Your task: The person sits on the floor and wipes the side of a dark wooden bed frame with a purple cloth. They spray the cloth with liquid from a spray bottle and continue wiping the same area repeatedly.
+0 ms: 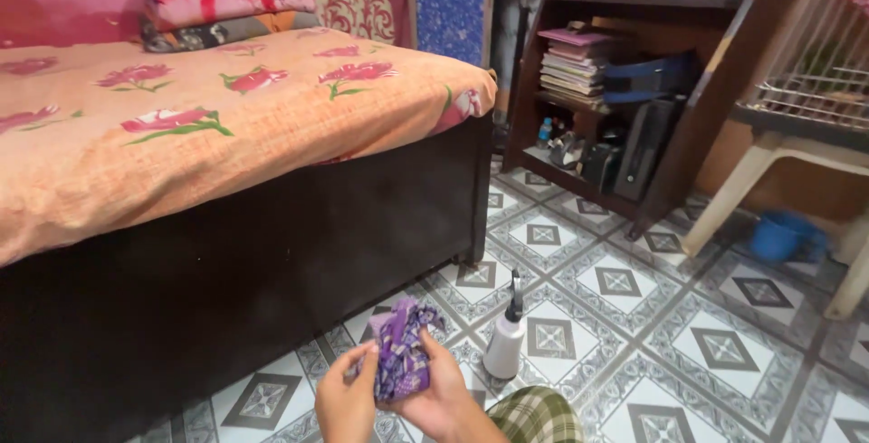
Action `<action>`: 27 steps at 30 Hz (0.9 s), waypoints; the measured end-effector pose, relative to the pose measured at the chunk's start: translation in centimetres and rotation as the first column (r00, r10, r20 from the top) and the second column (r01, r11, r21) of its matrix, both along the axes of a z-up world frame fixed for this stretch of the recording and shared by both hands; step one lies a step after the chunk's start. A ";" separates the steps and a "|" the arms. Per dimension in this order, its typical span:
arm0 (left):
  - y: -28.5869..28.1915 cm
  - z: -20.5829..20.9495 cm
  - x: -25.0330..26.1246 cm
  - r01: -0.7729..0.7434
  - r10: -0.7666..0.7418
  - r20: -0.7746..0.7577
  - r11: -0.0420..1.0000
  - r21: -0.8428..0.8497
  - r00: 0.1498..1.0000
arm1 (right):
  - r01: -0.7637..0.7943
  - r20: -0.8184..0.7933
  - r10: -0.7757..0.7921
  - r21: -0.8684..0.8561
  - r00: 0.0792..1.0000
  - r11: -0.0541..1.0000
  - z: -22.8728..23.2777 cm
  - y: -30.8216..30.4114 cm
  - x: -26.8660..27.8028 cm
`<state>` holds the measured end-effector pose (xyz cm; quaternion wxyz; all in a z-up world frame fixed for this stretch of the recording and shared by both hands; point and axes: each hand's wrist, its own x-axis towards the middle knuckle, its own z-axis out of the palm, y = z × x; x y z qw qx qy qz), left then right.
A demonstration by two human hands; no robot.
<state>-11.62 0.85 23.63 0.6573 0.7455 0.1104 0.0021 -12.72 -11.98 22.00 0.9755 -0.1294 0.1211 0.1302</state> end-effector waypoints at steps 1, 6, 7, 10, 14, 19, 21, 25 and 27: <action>-0.4 0.1 0.6 -0.014 0.014 -0.001 1.000 -0.003 1.000 | -0.014 -0.001 0.014 -0.003 1.000 1.000 0.3 -0.4 0.7; -1.5 2.2 1.9 -0.069 0.040 0.229 0.991 0.117 0.972 | 0.035 0.052 -0.034 -0.008 0.998 0.999 1.6 -0.9 2.5; -1.8 2.8 1.9 -0.067 0.040 0.212 0.990 0.120 0.976 | 0.034 0.034 -0.034 -0.007 0.999 0.999 1.2 -1.2 3.0; -2.2 4.2 3.0 0.024 -0.014 0.272 0.999 -0.037 0.962 | 0.080 0.080 -0.079 -0.007 0.994 0.997 0.2 -1.5 4.9; -2.6 4.6 4.8 0.103 -0.110 0.337 0.994 0.041 0.935 | 0.133 0.070 -0.135 0.025 0.988 0.991 0.8 -2.2 5.4; -2.7 6.7 6.1 0.201 -0.210 0.167 0.977 0.065 0.963 | 0.215 0.023 -0.215 0.017 0.976 0.977 2.7 -3.3 6.4; -2.5 7.4 7.3 0.225 -0.257 0.196 0.959 0.171 0.946 | 0.262 0.007 -0.262 -0.008 0.965 0.965 2.9 -3.6 7.7; -0.4 9.0 11.4 0.260 -0.403 0.478 0.905 0.338 0.780 | 0.302 0.021 -0.302 -0.003 0.953 0.953 0.4 -3.8 12.2; 1.0 11.6 12.6 0.062 -0.558 0.571 0.746 0.663 0.602 | 0.331 0.054 -0.331 -0.001 0.942 0.944 -1.6 -3.8 14.7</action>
